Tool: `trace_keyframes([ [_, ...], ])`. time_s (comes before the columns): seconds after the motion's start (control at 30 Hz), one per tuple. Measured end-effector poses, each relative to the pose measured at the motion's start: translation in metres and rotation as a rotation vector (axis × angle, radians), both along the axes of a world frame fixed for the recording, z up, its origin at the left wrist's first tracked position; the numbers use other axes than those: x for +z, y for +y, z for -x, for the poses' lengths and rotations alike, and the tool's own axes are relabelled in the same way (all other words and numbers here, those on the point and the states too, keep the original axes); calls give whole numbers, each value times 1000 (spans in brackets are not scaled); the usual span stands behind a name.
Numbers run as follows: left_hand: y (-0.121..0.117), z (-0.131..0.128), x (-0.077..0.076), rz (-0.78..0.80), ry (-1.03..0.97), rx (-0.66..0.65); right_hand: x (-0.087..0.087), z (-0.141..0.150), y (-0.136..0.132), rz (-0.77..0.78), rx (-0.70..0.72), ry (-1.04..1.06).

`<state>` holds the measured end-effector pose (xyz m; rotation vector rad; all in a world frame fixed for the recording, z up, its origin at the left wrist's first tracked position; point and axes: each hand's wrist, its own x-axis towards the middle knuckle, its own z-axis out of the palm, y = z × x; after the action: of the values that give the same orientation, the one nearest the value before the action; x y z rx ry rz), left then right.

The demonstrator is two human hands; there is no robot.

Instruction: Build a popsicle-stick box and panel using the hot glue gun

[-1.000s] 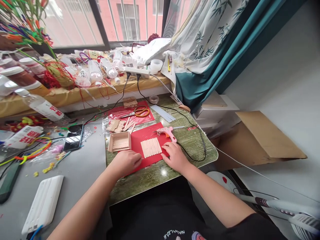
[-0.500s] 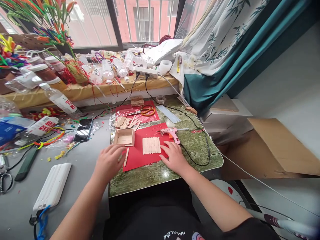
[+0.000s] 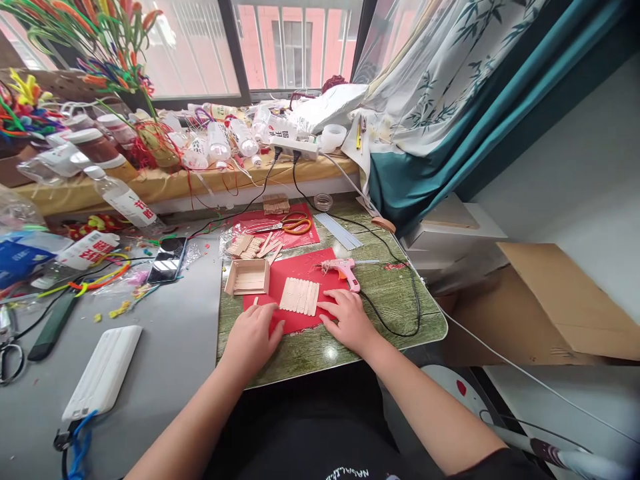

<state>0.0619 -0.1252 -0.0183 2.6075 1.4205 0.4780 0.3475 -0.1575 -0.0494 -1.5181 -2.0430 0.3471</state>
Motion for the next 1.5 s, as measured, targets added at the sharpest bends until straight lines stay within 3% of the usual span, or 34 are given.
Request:
trace_keyframes([
  [0.13, 2, -10, -7, 132, -54, 118, 4, 3, -6, 102, -54, 298],
  [0.3, 7, -14, -8, 288, -124, 117, 15, 15, -4, 603, -251, 1007],
  [0.43, 4, -12, -4, 382, -187, 105, 27, 17, 0, 770, -242, 1344],
  [0.63, -10, -1, 3, 522, -267, 149, 30, 15, -3, 824, -210, 1401],
  [0.93, -35, 22, 6, 558, -295, 168, 35, 20, 9, 967, -139, 1462],
  [1.13, -38, 34, 6, 552, -289, 168, 39, 19, 14, 936, -153, 1367],
  [1.23, -35, 34, 7, 569, -299, 201, 40, 17, 14, 962, -140, 1424],
  [1.33, -31, 29, 11, 730, -422, 241, 40, 14, 18, 1014, -130, 1540],
  [1.5, -25, 21, 17, 960, -812, 298, 38, 12, 26, 1088, -121, 1603],
])
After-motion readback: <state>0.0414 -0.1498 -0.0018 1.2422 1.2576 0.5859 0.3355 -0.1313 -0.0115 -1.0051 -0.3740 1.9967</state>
